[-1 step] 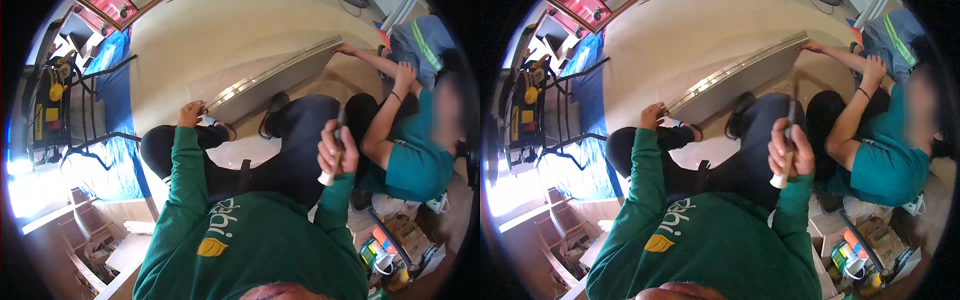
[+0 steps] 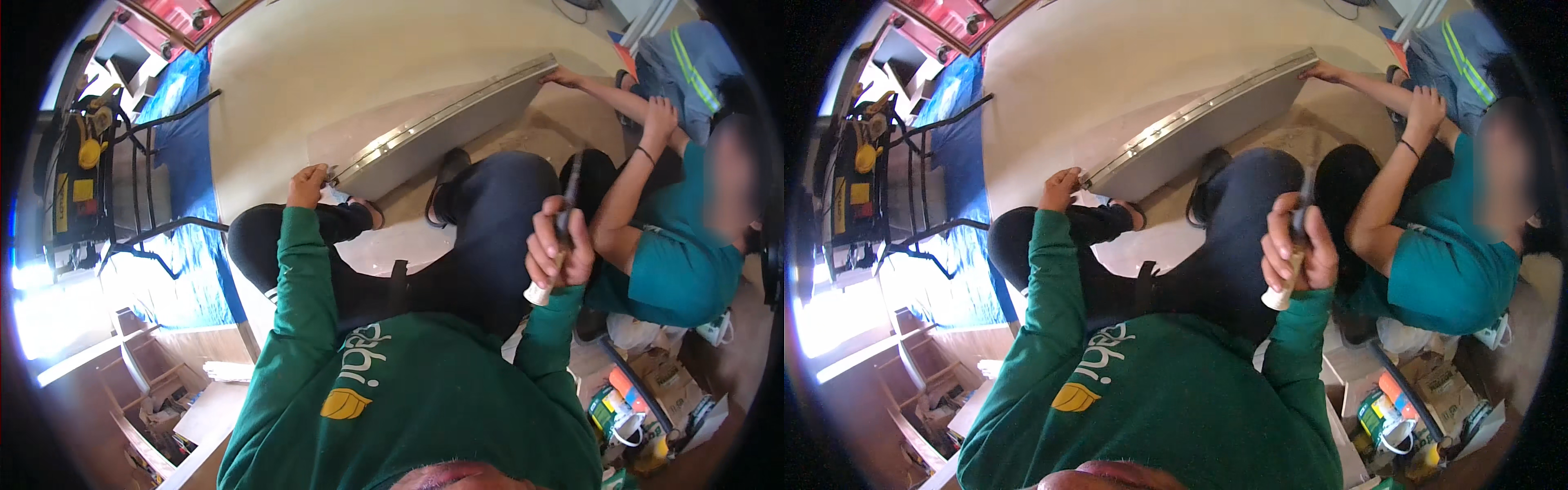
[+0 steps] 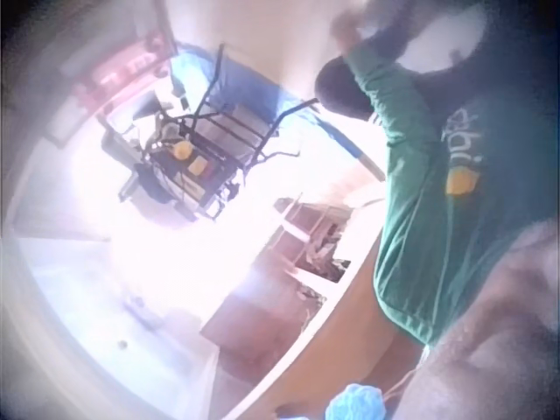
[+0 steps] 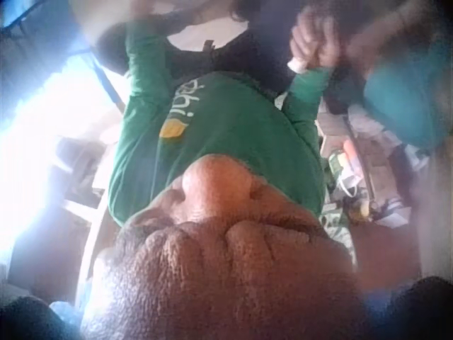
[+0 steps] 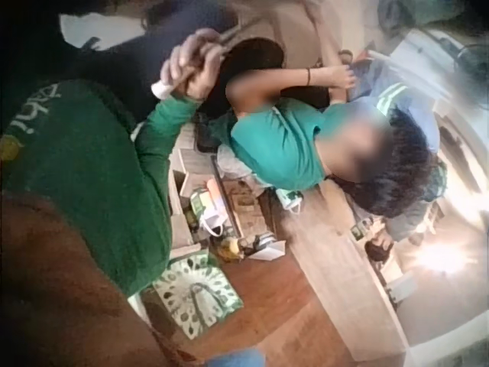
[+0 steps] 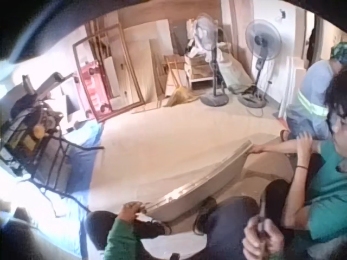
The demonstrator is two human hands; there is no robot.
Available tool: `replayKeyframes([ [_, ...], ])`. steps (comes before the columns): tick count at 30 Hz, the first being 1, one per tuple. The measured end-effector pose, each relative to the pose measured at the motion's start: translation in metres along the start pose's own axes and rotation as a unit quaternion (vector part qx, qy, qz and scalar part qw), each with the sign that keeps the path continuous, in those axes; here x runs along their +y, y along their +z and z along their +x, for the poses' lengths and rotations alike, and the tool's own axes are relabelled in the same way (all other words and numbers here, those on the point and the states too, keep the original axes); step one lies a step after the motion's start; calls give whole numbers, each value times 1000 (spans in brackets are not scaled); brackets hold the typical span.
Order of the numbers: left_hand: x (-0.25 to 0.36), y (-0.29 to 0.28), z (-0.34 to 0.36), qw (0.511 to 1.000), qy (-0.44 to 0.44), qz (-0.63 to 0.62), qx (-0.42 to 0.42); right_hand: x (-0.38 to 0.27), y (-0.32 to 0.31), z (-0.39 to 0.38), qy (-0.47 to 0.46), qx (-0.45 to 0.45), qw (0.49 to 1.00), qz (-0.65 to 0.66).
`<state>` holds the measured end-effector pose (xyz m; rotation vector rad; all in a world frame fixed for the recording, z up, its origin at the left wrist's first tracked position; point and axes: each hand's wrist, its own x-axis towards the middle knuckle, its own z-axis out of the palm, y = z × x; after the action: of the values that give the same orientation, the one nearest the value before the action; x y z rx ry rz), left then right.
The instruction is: The person uses a drill on a metal panel, then uses a chisel and hammer to pry or adjust parts of the panel frame while it is held by another person.
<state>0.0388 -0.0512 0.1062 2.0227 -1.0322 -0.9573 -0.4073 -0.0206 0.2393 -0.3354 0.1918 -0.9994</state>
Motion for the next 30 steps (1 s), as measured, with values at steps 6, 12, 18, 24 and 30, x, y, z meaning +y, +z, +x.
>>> replayKeyframes([
  [6, 29, -10, 10, 997, 40, 10, 64, -35, -14, -8, -45, 274, 896, -348],
  [12, 87, 10, 21, 988, 146, 34, -20, -18, -142, -4, -14, 372, 685, -626],
  [18, 140, 103, 40, 944, 203, 226, -126, 7, -209, 15, -77, 308, 586, -746],
  [24, 150, 186, 59, 901, 285, 312, -101, -14, -165, 82, -32, 302, 605, -736],
  [30, 166, 189, 73, 886, 282, 352, -109, -35, -165, 130, -13, 402, 630, -664],
])
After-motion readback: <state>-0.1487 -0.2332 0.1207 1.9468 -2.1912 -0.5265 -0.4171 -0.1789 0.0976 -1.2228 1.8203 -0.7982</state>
